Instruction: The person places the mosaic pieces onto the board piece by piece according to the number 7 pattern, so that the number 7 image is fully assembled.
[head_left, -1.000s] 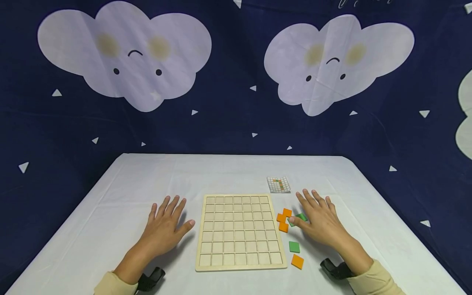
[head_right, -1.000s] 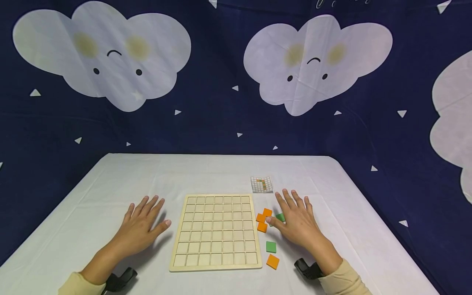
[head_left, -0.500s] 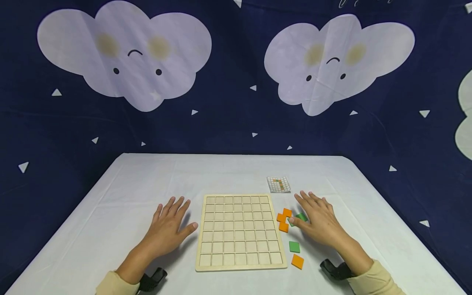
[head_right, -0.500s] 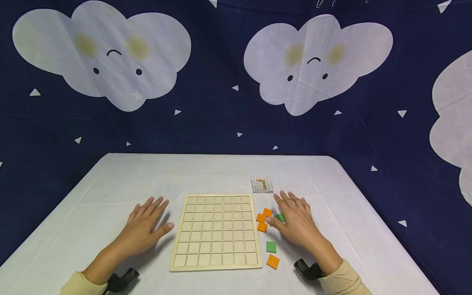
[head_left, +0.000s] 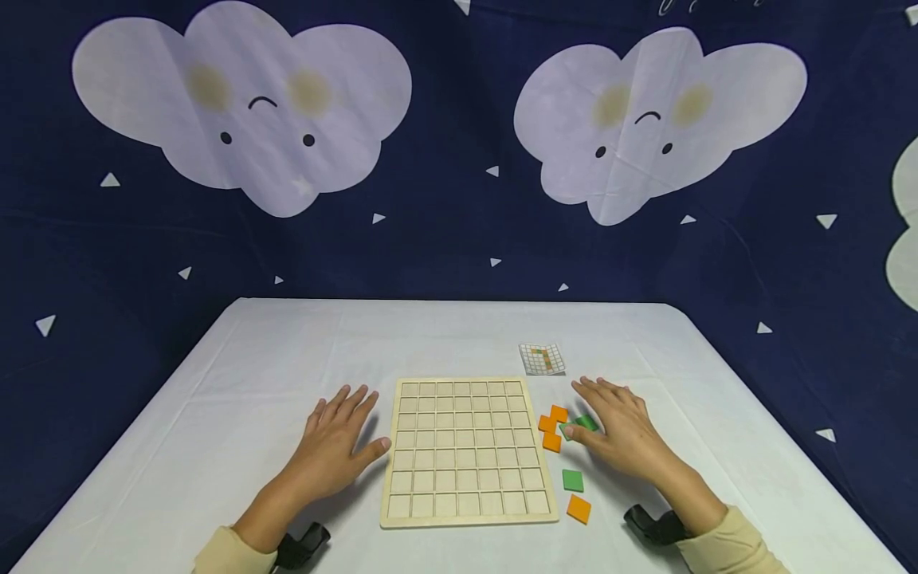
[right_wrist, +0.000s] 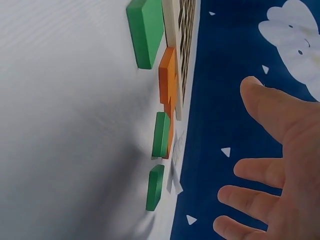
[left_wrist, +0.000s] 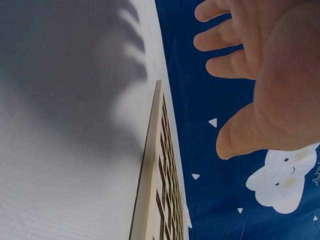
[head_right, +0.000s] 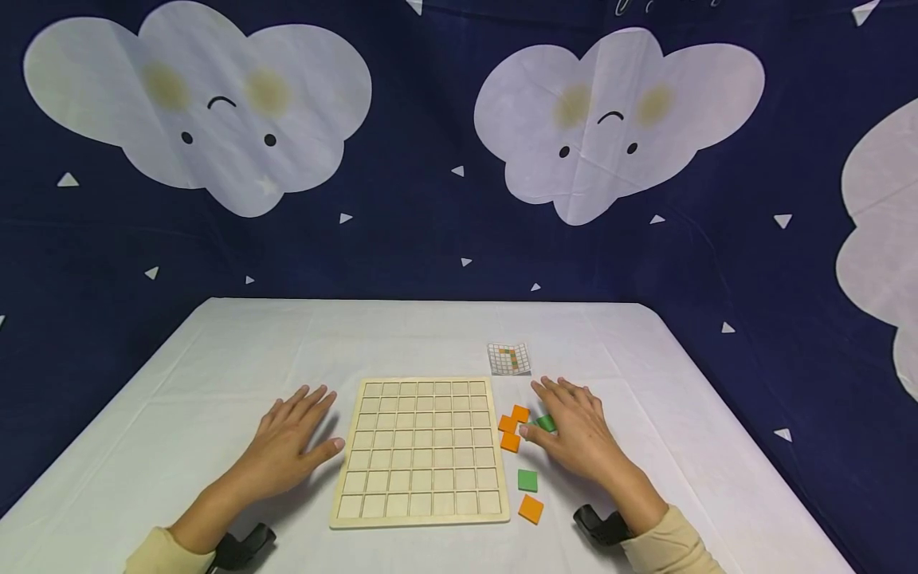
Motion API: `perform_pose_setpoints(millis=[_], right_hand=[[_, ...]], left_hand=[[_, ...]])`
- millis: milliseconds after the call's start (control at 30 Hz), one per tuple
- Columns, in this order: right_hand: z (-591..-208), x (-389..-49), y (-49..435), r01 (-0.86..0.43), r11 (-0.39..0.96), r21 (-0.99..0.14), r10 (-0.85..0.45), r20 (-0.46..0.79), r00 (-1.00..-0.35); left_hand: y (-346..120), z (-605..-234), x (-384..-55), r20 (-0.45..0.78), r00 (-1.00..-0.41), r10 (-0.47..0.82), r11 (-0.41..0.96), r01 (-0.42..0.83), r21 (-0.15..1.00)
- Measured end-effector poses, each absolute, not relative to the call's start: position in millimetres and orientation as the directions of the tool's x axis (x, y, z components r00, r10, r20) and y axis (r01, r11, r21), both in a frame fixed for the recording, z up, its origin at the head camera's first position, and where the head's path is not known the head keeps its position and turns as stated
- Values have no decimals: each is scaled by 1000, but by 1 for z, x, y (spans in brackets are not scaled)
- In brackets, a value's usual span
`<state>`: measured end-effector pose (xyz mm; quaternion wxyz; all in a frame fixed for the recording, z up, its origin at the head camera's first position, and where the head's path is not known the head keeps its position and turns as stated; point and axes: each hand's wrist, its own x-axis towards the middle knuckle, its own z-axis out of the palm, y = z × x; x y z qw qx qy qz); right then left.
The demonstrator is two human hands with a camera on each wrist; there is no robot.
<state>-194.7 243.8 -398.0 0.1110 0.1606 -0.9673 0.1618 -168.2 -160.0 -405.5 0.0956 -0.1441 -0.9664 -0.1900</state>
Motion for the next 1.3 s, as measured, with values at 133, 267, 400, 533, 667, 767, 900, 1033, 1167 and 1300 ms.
perform_pose_setpoints(millis=[133, 267, 400, 533, 667, 767, 900, 1033, 1167, 1300], right_hand=[[-400, -196, 244, -354, 892, -280, -279, 275, -920], [-401, -198, 244, -361, 889, -280, -283, 282, -917], [-403, -201, 244, -361, 888, -285, -282, 282, -917], [-404, -203, 243, -351, 886, -302, -271, 278, -922], [-405, -204, 242, -340, 887, -311, -260, 273, -926], [-406, -206, 241, -337, 889, -309, -257, 273, -927], [-406, -208, 240, -336, 893, -300, -256, 274, -927], [-407, -209, 239, -332, 896, -296, -254, 272, -928], [-407, -210, 239, -330, 897, -295, -252, 274, -928], [-407, -210, 240, -331, 896, -295, -251, 279, -927]], left_hand=[[-159, -406, -168, 251, -934, 253, 881, 330, 340], [-158, -406, -168, 262, -929, 261, 871, 343, 351], [-158, -407, -169, 270, -925, 268, 866, 354, 352], [-157, -408, -171, 274, -923, 270, 860, 359, 361], [-157, -410, -171, 257, -928, 271, 849, 356, 391], [-156, -411, -172, 239, -933, 271, 842, 350, 411], [-157, -412, -173, 227, -935, 272, 842, 345, 414], [-157, -412, -174, 205, -940, 274, 844, 337, 418], [-158, -413, -175, 179, -945, 275, 845, 326, 424], [-158, -414, -176, 177, -945, 276, 843, 326, 428]])
